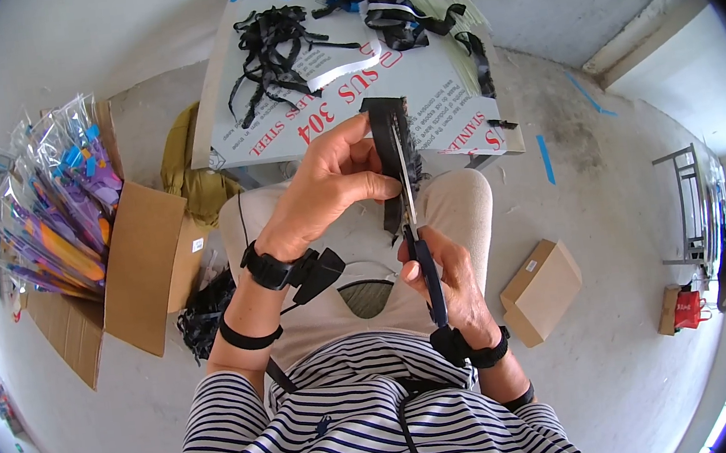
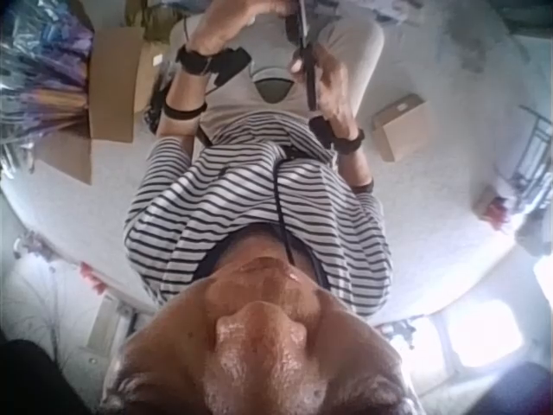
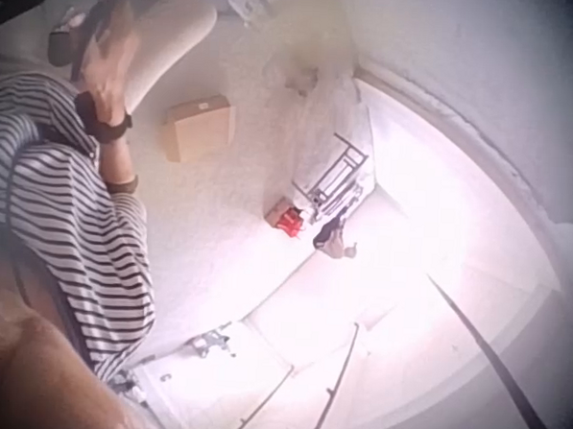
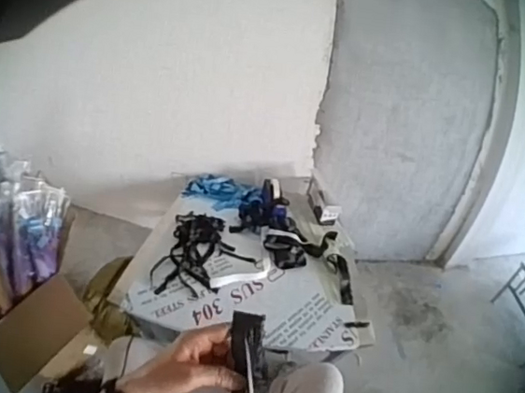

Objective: Trimming excess material and loose threads from black nylon straps using a pair of scissors.

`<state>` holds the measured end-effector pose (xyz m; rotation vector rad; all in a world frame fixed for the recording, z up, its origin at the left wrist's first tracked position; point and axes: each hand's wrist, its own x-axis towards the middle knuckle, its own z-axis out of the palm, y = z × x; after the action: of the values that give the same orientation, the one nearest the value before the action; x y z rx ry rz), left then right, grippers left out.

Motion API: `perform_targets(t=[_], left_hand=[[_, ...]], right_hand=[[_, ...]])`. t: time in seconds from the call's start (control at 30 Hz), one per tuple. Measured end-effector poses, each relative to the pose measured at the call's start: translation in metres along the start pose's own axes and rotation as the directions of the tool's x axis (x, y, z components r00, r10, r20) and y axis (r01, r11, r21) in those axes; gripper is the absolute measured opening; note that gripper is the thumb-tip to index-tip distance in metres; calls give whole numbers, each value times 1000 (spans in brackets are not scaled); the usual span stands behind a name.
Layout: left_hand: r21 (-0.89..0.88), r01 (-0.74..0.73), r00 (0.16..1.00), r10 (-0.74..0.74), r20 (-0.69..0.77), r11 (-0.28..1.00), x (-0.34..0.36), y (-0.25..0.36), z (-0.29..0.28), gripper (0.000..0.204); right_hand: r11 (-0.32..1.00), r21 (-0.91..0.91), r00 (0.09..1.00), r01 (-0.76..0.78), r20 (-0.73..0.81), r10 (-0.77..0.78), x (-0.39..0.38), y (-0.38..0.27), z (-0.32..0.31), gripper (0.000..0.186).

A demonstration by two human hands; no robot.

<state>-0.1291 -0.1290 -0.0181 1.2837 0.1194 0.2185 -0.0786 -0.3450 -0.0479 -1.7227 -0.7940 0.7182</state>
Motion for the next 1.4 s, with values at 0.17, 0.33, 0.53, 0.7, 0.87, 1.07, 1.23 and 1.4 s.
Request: perform_targets(t=[0.17,0.33,0.53,0.7,0.87,1.07,1.23,1.4], left_hand=[[-1,14,1000,-14,0,1000,0,3,4,58],[-8,52,999,-52,-13,999,-1,5,5,57],[39,30,999,-29,-24,999,-1,-3,2,40],[-1,-58,994,58,-88,998,9,-6,-7,32],[0,-31,995,31,-94,1000,7,-7,-4,36],[-12,31,999,-31,-26,999,-3,-3,8,70],[1,38,999,-38,-37,999,-3,-1,10,73],[-7,51,999,-51,-4,999,-3,-3,6,74]], right_hand=[[1000,-2,999,6,-33,-6,-4,3,2,62],[979,199,995,-53,-70,68,-9,14,7,35],[977,191,991,-91,-81,108,-12,9,5,25],[985,154,991,-79,-93,94,-13,16,6,28],[986,156,998,-60,-14,63,-7,11,4,45],[998,61,998,35,-48,-33,1,0,3,51],[999,52,994,8,-112,-2,0,0,3,48],[982,180,991,-54,-112,75,-7,6,4,35]])
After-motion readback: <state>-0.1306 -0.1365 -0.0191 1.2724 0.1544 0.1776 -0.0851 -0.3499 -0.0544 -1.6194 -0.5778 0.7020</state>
